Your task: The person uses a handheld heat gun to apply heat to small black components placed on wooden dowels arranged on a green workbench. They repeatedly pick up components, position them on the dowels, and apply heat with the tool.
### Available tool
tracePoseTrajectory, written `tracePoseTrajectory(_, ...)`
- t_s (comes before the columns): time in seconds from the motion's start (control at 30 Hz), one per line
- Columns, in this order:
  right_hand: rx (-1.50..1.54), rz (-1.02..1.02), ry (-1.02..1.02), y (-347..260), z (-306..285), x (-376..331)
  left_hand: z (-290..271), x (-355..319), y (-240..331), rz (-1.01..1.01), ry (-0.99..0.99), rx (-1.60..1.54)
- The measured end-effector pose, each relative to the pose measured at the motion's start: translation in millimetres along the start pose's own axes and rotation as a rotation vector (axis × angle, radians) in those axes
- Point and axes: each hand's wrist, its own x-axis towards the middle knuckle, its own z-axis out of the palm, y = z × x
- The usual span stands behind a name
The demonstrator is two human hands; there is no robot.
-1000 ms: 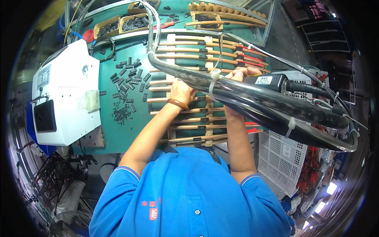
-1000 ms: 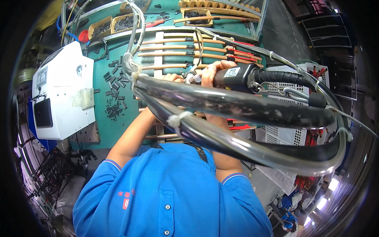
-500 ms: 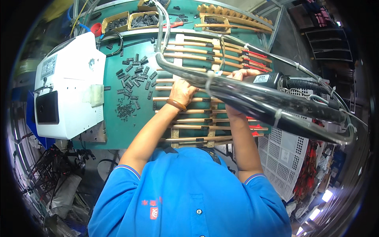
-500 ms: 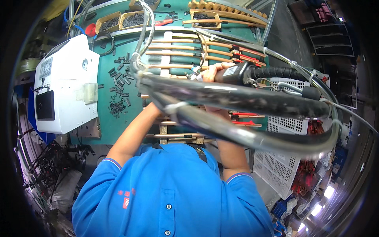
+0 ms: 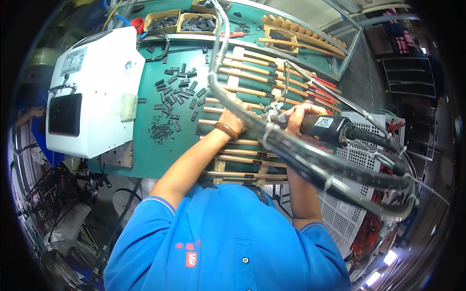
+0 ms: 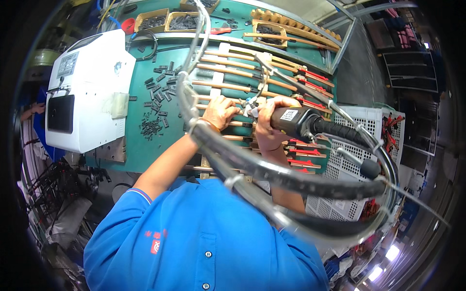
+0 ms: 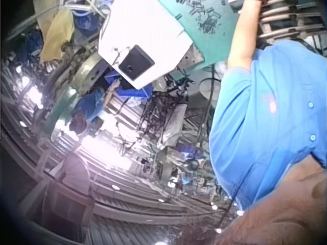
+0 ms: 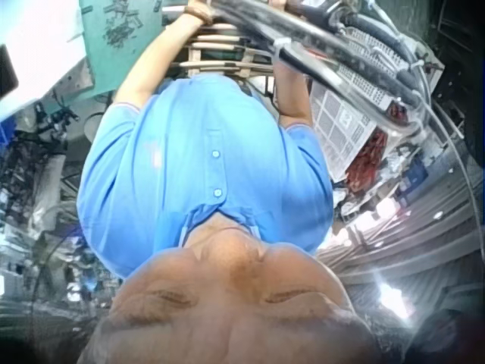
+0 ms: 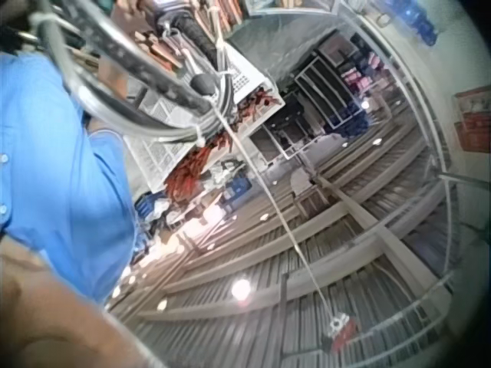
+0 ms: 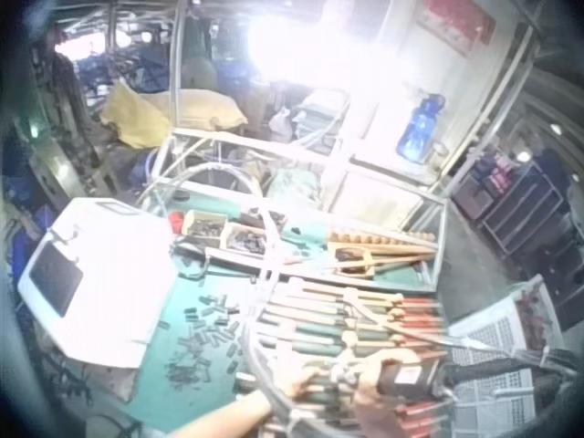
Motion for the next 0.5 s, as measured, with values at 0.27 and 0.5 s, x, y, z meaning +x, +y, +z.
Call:
tracePoseTrajectory(0.27,0.093,-0.050,-0.173,3,-13,-9,5,-3,-7,0.069,0.009,0.065)
tracePoseTrajectory(0.5,0.649,0.193,-0.262,-8,-35,2,10,0,-5,0.078,0.072,0.060)
